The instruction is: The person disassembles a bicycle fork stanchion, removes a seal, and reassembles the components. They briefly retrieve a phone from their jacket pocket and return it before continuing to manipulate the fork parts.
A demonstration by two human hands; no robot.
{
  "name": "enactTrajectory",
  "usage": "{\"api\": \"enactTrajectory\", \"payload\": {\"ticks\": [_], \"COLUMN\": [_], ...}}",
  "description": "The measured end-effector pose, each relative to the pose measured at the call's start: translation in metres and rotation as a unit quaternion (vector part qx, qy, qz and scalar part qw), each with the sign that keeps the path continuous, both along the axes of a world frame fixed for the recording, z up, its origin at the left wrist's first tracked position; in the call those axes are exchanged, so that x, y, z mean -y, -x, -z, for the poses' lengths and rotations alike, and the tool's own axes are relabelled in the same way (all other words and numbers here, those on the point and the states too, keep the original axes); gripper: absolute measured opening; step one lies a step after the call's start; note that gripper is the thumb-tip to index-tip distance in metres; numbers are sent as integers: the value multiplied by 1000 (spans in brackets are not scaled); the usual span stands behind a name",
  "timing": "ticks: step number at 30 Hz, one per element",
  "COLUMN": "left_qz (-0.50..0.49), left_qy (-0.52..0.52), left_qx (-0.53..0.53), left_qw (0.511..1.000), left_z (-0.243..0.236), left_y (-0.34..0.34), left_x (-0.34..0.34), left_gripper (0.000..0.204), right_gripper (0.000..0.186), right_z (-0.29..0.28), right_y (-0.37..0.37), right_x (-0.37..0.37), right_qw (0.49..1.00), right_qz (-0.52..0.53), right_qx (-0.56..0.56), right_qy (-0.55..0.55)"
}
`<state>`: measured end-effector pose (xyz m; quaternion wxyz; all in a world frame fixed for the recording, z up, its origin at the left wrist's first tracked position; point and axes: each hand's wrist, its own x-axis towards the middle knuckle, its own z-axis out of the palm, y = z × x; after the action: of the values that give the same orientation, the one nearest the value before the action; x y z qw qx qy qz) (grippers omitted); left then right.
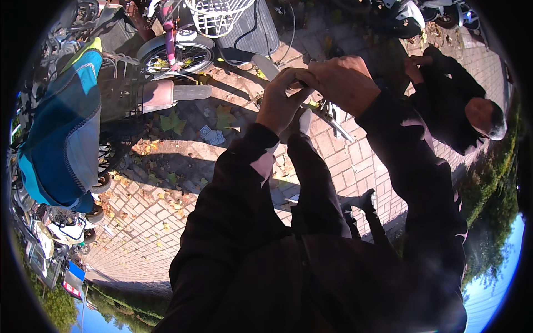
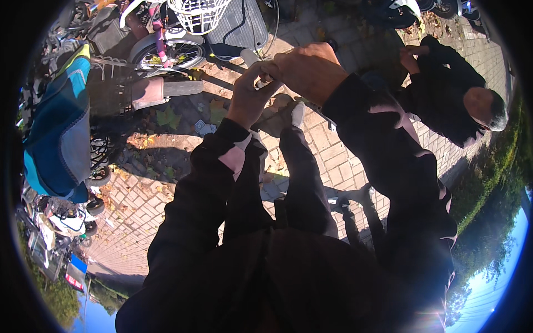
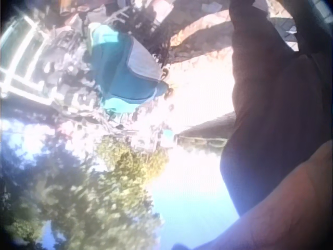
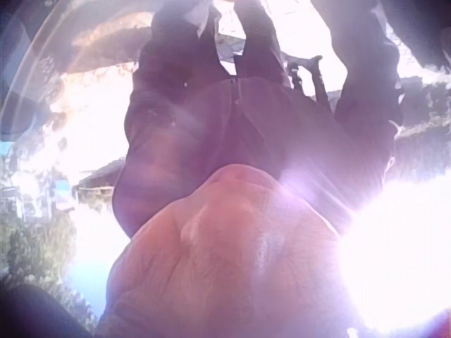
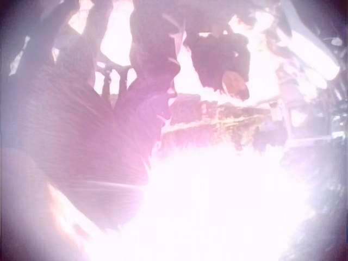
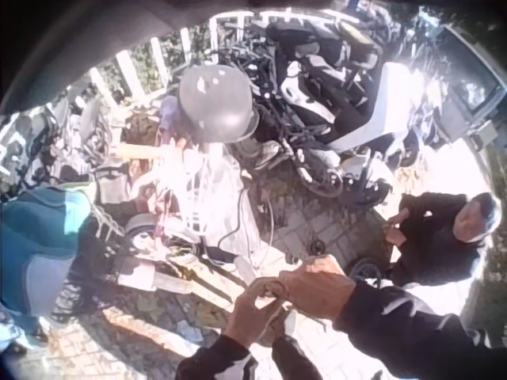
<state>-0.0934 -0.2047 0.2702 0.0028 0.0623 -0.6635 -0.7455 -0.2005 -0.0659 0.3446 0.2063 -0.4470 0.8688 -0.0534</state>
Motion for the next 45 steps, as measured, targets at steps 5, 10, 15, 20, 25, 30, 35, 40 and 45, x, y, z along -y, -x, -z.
{"api": "enactTrajectory", "payload": {"ticks": [5, 10, 15, 20, 25, 30, 35, 40, 45], "left_qz": [-28, -37, -25, -67, 16, 51, 86, 97, 61], "left_qy": [32, 79, 25, -132, 65, 12, 35, -27, -51], "left_qx": [39, 47, 109, 156, 81, 144, 130, 126, 171], "left_qw": [998, 995, 993, 976, 994, 988, 987, 987, 982], "left_z": [-4, -2, 8, 8, 0, -5, 1, 3, 3], "left_y": [1, 0, -3, -4, 2, 5, 8, 9, 6], "left_x": [-2, -6, -6, -6, 1, 12, 18, 22, 25], "left_gripper": [26, 32, 28, 33, 32, 33, 38, 34, 48], "right_gripper": [33, 18, 23, 35, 19, 34, 28, 21, 26], "right_z": [-6, 0, 7, 8, 3, -1, 11, 21, 40], "right_y": [3, 12, 18, 9, 3, -23, -39, -42, -56], "right_x": [-5, -6, 0, 1, -4, 6, 6, 20, 32], "right_qw": [998, 987, 992, 987, 996, 994, 984, 977, 943], "right_qz": [4, -83, -122, -101, -58, 97, 143, 205, 296], "right_qx": [11, -35, -16, -73, -34, 43, -78, 48, -116], "right_qy": [60, 131, 29, 105, 64, 1, 66, -13, 96]}}
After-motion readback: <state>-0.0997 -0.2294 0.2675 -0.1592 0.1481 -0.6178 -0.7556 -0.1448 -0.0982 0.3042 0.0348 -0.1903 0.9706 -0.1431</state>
